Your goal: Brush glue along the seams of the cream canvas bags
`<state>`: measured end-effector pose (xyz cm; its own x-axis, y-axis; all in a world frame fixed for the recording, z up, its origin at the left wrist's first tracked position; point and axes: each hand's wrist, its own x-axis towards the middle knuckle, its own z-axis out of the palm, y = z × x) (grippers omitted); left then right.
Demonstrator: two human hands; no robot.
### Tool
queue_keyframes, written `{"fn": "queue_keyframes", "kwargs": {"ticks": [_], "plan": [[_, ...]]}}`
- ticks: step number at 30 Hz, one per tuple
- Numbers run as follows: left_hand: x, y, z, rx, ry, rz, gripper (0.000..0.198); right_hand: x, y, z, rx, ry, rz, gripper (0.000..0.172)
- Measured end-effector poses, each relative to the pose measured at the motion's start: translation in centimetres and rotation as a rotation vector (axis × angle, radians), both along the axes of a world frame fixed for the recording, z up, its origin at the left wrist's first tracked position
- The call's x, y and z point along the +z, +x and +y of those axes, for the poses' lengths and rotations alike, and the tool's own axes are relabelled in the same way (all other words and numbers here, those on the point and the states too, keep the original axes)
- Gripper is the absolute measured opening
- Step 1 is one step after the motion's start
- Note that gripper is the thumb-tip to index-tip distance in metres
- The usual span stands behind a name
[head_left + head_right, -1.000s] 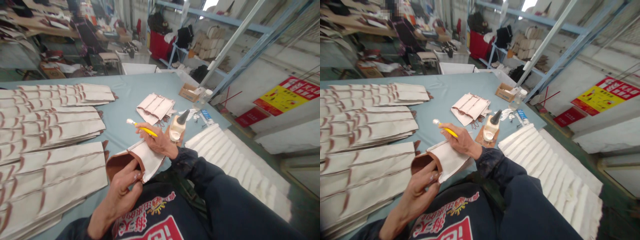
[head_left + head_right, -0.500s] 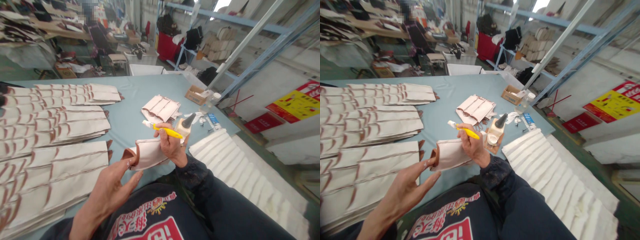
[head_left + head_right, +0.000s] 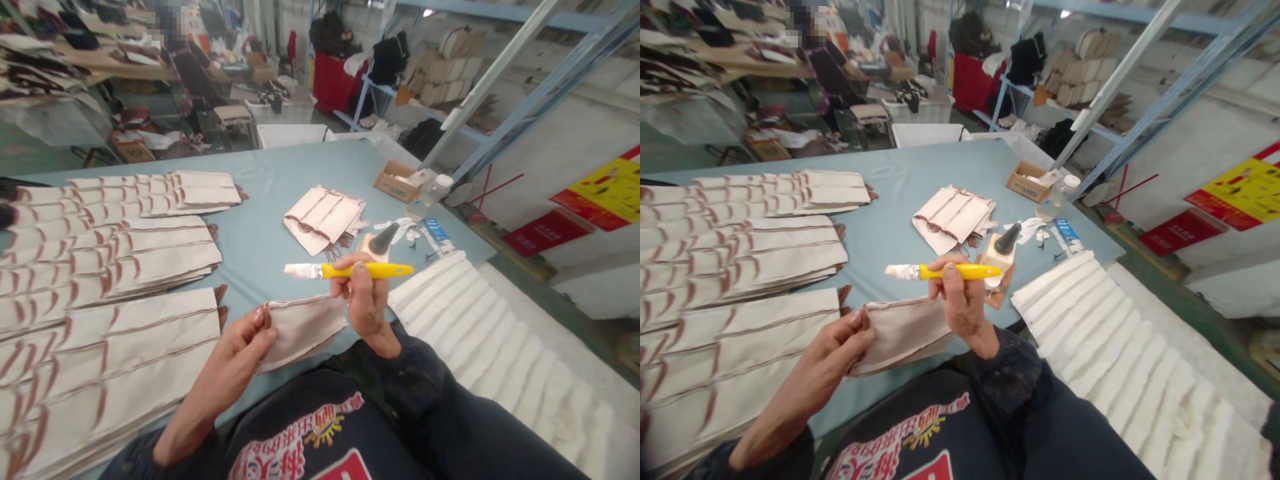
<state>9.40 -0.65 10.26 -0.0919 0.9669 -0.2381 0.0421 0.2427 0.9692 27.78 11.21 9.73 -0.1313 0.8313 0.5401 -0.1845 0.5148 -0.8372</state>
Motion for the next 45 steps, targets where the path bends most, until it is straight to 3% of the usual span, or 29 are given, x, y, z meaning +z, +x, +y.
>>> {"fn": "queue_keyframes", "kwargs": {"ticks": [3,6,12,18,24,32,37,41,45], "plan": [[0.9,-0.1,-0.1,0.004,-0.032,0.011,0.032,1.6,0.6,-0.7,0.156,-0.012,0.044,0.034],[1.3,-0.1,0.0,-0.052,-0.068,-0.036,0.030,1.6,0.2,-1.1,0.226,0.076,-0.095,0.031],[0.8,-0.4,-0.6,0.001,-0.141,-0.203,0.035,1.3,0.1,-1.6,0.088,0.165,-0.181,0.028],[1.2,-0.2,-1.1,-0.015,-0.166,-0.276,0.036,2.0,-0.1,-2.3,0.167,0.202,-0.250,0.031],[1.2,-0.2,-1.3,-0.047,-0.166,-0.317,0.038,2.3,-0.2,-2.5,0.104,0.160,-0.145,0.031],[1.6,-0.3,-1.2,-0.038,-0.138,-0.167,0.038,0.3,-1.0,-2.4,0.191,0.147,-0.239,0.035],[1.0,-0.1,-1.2,-0.039,-0.108,-0.198,0.038,1.2,0.2,-3.1,0.118,0.166,-0.125,0.028],[0.5,0.0,-1.2,-0.077,-0.072,-0.219,0.037,1.2,0.7,-3.4,0.116,0.211,-0.196,0.025],[0.6,0.3,-1.0,-0.062,0.002,-0.097,0.029,0.9,0.1,-3.3,0.103,0.226,-0.197,0.022]]}}
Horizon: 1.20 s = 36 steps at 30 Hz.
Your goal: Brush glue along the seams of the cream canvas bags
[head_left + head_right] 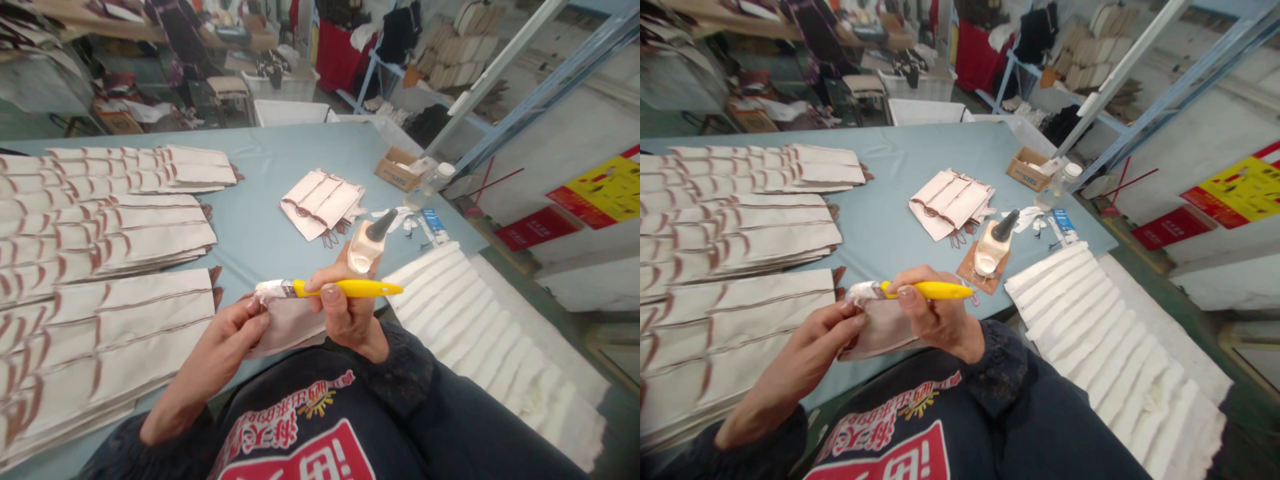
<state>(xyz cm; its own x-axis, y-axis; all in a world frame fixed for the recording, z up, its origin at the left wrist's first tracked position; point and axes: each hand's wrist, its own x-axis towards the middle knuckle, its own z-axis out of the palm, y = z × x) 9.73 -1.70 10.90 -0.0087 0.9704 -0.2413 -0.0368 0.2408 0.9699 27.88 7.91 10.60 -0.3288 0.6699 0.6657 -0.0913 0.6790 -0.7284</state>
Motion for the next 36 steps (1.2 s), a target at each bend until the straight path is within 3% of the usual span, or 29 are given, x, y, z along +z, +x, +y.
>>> {"fn": "queue_keyframes", "kwargs": {"ticks": [6,11,14,18,26,32,36], "plan": [[-0.5,1.0,-0.2,0.002,0.338,0.468,0.020,1.1,1.0,-0.1,-0.108,-0.099,0.166,0.029],[-2.3,0.9,-0.5,0.052,0.640,0.754,0.026,1.2,2.3,-0.8,-0.114,-0.067,-0.035,0.020],[-3.3,0.5,-0.5,0.010,0.751,0.855,0.025,1.2,1.9,-1.3,-0.071,0.044,-0.124,0.023],[-4.0,0.3,-0.4,-0.049,0.792,0.864,0.024,1.7,1.6,-1.2,-0.008,0.183,-0.195,0.024],[-3.9,0.5,0.1,-0.035,0.846,0.931,0.024,3.0,2.1,0.9,0.056,-0.043,-0.281,0.026],[-3.7,0.5,0.6,-0.103,0.813,0.914,0.025,2.3,0.3,1.1,0.178,-0.093,-0.305,0.029],[-3.9,0.6,0.7,-0.037,0.787,0.862,0.026,1.2,0.1,2.6,0.064,-0.366,-0.164,0.039]]}}
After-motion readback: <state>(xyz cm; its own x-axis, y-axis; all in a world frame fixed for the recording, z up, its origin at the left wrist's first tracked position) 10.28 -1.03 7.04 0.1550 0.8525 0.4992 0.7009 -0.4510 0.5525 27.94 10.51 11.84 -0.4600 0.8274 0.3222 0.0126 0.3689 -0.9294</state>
